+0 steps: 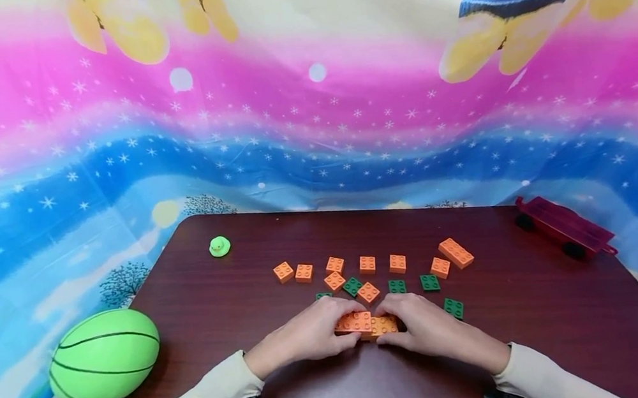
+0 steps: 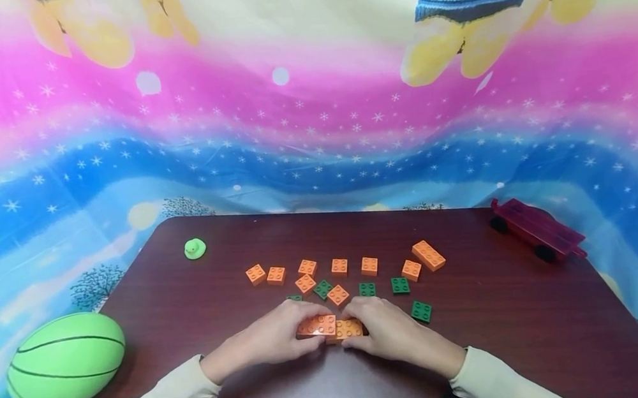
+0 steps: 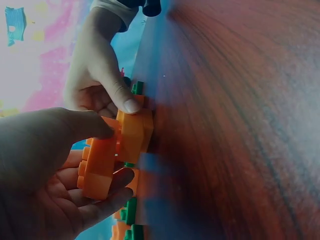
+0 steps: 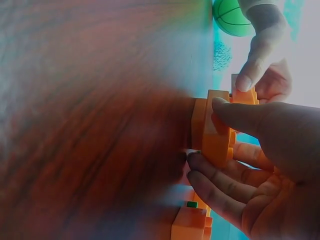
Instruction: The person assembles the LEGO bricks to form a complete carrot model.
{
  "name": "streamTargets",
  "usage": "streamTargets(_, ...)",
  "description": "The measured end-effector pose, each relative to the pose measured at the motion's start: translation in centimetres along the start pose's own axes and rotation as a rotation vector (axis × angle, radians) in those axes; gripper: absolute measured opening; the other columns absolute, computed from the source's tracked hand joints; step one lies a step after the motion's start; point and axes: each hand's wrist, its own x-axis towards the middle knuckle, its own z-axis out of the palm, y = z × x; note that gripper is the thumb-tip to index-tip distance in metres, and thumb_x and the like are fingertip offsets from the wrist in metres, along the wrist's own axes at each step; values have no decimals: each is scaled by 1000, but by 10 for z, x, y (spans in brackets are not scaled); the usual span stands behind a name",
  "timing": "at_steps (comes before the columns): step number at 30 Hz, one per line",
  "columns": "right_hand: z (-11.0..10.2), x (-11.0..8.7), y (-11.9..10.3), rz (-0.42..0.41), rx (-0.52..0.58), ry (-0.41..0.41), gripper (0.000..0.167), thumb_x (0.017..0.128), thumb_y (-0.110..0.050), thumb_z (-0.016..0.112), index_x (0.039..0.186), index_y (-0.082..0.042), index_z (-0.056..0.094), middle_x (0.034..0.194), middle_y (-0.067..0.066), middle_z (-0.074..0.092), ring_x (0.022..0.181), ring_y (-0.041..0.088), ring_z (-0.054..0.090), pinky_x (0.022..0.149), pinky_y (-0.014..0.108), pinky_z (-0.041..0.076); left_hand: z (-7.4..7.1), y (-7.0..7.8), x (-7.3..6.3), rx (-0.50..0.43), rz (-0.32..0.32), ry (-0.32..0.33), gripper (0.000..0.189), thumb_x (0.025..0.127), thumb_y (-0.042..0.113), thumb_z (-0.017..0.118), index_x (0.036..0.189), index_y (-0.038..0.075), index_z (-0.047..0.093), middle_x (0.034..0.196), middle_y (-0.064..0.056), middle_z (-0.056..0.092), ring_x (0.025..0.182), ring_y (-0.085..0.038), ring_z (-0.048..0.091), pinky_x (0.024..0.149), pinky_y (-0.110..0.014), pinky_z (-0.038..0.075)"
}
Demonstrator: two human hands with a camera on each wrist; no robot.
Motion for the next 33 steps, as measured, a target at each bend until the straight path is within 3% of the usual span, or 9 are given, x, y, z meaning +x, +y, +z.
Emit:
streamTargets(11, -1, 2, 3, 8, 10, -13, 27, 90, -38, 80, 111, -22, 73, 105, -9, 72, 92, 1, 63, 79, 26, 55, 2, -1, 2, -26, -52, -9, 34, 94, 27, 73, 126, 14, 71, 117, 4, 73, 92, -2, 58, 80, -18, 46)
streamTargets(33, -4, 4, 1, 11, 1, -16, 25, 88, -37, 81, 106, -21, 72, 101, -9, 71, 85, 0, 58, 72, 22, 48, 4, -3, 10, 0, -4, -43, 34, 96, 31, 73, 127, 16, 70, 120, 3, 71, 102, -1, 60, 87, -18, 48)
